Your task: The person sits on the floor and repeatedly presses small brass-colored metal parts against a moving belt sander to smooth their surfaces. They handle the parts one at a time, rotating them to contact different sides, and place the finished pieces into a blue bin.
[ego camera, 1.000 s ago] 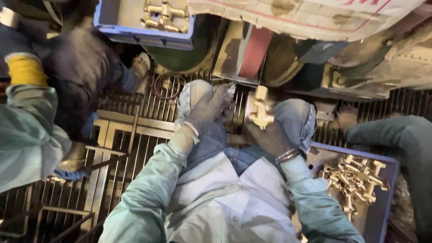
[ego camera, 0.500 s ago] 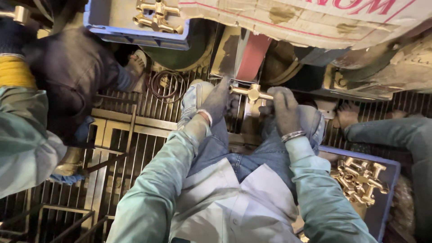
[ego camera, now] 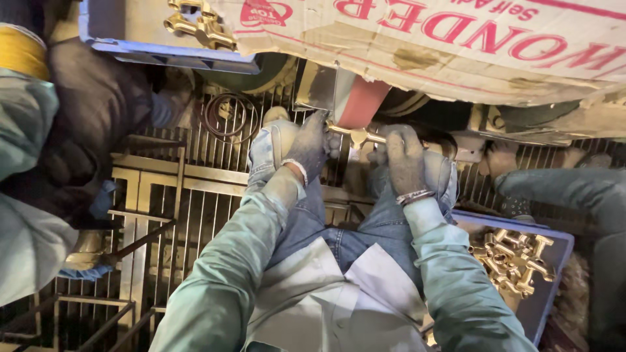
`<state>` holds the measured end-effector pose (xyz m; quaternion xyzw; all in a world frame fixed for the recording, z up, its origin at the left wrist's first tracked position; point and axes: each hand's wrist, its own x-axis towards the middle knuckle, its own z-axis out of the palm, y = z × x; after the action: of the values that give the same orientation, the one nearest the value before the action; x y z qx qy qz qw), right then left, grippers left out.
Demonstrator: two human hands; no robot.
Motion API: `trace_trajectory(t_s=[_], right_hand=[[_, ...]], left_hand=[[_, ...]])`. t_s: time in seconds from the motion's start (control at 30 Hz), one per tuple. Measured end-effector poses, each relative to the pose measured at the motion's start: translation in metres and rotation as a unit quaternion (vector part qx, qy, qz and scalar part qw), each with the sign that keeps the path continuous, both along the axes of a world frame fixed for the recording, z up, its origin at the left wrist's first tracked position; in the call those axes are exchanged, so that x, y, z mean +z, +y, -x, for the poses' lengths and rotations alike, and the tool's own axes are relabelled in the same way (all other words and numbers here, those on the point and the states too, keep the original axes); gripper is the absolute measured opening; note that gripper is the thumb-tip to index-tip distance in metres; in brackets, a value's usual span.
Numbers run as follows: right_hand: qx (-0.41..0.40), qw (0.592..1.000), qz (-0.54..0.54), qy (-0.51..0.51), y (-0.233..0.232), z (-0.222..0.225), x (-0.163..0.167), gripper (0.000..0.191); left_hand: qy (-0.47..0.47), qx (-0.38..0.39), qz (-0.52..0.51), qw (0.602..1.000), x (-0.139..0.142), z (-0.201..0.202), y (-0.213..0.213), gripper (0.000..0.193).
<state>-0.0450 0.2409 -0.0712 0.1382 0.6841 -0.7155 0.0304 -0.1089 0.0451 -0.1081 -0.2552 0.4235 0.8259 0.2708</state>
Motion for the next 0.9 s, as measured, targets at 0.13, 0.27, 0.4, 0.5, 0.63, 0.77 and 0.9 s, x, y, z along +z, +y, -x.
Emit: trace_trajectory(t_s=[0.13,0.27,0.4,0.5,0.63,0.77,0.9], right_hand=[[-0.015,0.998,-0.023,-0.060,0.003,0.011,-0.006,0.021],[-0.046,0.987,0.090,-0.127,0.005,0.031,-0.011,0.023],[0.094,0.976,-0.180,-0.074,0.012,0.048,-0.014,0.026],[0.201,0.905,-0.370,-0.052,0.016,0.061,-0.020,0.040],[0.153,0.904,-0.326,-0.232,0.018,0.081,-0.032,0.037],[0.145,0.900,-0.340,-0.231,0.017,0.078,-0.035,0.032],[0.019,0.983,-0.060,-0.170,0.015,0.043,-0.030,0.028]], left_hand=[[-0.019,-0.004,-0.029,0.999,-0.004,0.001,-0.003,0.030],[-0.047,-0.017,0.016,0.999,-0.003,0.005,-0.005,0.034],[-0.075,-0.043,0.072,0.994,-0.003,0.013,-0.006,0.046],[-0.070,-0.058,0.086,0.992,-0.004,0.019,-0.005,0.050],[-0.083,-0.076,0.084,0.990,0.002,0.021,-0.007,0.056],[-0.063,-0.079,0.125,0.987,0.016,0.013,-0.009,0.052],[-0.035,-0.062,0.124,0.990,0.030,-0.008,-0.011,0.041]])
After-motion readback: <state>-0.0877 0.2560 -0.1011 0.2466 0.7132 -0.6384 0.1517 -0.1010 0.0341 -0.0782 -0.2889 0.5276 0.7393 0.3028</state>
